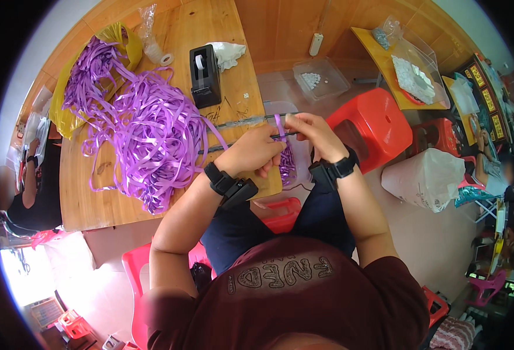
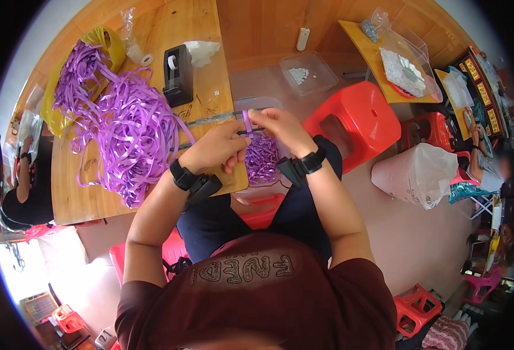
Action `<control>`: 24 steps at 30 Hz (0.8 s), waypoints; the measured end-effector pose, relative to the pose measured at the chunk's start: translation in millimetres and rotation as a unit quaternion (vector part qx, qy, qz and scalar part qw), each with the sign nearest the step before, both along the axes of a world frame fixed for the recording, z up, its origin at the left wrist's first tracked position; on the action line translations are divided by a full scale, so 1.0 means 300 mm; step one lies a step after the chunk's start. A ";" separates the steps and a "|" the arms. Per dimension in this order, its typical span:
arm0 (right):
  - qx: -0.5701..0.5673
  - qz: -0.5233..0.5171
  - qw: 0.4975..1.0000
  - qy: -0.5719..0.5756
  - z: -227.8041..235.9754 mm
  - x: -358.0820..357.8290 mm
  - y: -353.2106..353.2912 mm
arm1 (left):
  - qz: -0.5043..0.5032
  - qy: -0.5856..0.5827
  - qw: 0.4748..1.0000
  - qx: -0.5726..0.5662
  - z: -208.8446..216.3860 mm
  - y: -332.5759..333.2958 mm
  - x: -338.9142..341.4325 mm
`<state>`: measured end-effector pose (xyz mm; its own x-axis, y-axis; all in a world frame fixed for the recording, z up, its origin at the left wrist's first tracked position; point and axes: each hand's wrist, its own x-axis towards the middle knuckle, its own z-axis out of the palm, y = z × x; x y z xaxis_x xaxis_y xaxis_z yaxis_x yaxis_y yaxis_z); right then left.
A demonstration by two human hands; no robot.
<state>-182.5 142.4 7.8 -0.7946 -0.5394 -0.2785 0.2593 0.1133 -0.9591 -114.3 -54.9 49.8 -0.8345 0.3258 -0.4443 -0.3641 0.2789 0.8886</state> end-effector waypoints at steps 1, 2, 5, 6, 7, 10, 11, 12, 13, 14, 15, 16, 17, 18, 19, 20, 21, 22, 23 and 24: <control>0.050 -0.010 0.996 0.079 0.001 0.011 -0.008 | 0.000 0.001 1.000 0.001 0.000 0.002 0.001; 0.099 -0.019 0.982 0.157 0.002 0.024 -0.019 | 0.004 0.010 1.000 -0.004 0.001 0.004 0.002; 0.101 -0.047 0.982 0.153 -0.016 0.028 -0.036 | 0.001 0.021 1.000 0.001 -0.011 0.000 0.000; 0.109 -0.045 0.987 0.113 -0.026 0.021 -0.036 | -0.005 0.021 1.000 0.011 -0.014 -0.002 0.000; 0.109 -0.046 0.986 0.114 -0.034 0.016 -0.034 | -0.006 0.023 1.000 0.011 -0.009 -0.001 0.002; -0.033 -0.027 0.997 -0.063 -0.062 -0.003 -0.021 | -0.003 0.022 1.000 0.002 0.005 0.002 0.009; -0.145 0.010 0.972 -0.186 -0.080 -0.017 -0.015 | -0.005 0.019 1.000 0.011 0.003 0.001 0.010; -0.254 0.048 0.918 -0.302 -0.098 -0.024 -0.011 | -0.006 0.016 1.000 0.020 0.003 0.001 0.011; -0.290 0.036 0.897 -0.332 -0.119 -0.026 -0.025 | -0.004 0.016 1.000 0.018 0.003 -0.001 0.011; -0.291 0.036 0.897 -0.330 -0.146 -0.031 -0.033 | -0.009 0.021 1.000 0.009 0.008 0.002 0.008; -0.330 0.043 0.884 -0.329 -0.174 -0.035 -0.042 | -0.015 0.024 1.000 0.000 0.012 0.004 0.004; -0.367 0.051 0.868 -0.331 -0.184 -0.029 -0.059 | -0.014 0.024 1.000 -0.002 0.008 0.000 0.004; -0.369 0.052 0.866 -0.332 -0.192 -0.026 -0.069 | -0.017 0.021 1.000 -0.007 -0.003 -0.004 0.000; -0.395 0.079 0.858 -0.319 -0.201 -0.024 -0.077 | -0.020 0.017 1.000 -0.011 -0.012 -0.008 -0.003; -0.420 0.103 0.848 -0.305 -0.206 -0.024 -0.080 | -0.021 0.016 1.000 -0.013 -0.019 -0.007 -0.005; -0.422 0.102 0.848 -0.305 -0.213 -0.026 -0.083 | 0.002 0.005 1.000 0.007 -0.025 -0.006 -0.005; -0.444 0.110 0.832 -0.315 -0.221 -0.029 -0.086 | 0.024 -0.006 0.999 0.027 -0.029 -0.004 -0.006; -0.465 0.119 0.815 -0.325 -0.225 -0.032 -0.087 | 0.024 -0.007 0.999 0.026 -0.027 -0.001 -0.007; -0.466 0.118 0.814 -0.326 -0.229 -0.036 -0.087 | 0.049 -0.012 0.998 0.028 -0.022 0.003 -0.009; -0.476 0.129 0.807 -0.323 -0.233 -0.040 -0.087 | 0.075 -0.018 0.997 0.030 -0.017 0.008 -0.012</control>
<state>-194.5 116.4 -62.1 -0.4756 -0.8783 0.0494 0.8266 -0.4654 -0.3164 -117.8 -52.6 44.5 -0.8604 0.2253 -0.4572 -0.4289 0.1647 0.8882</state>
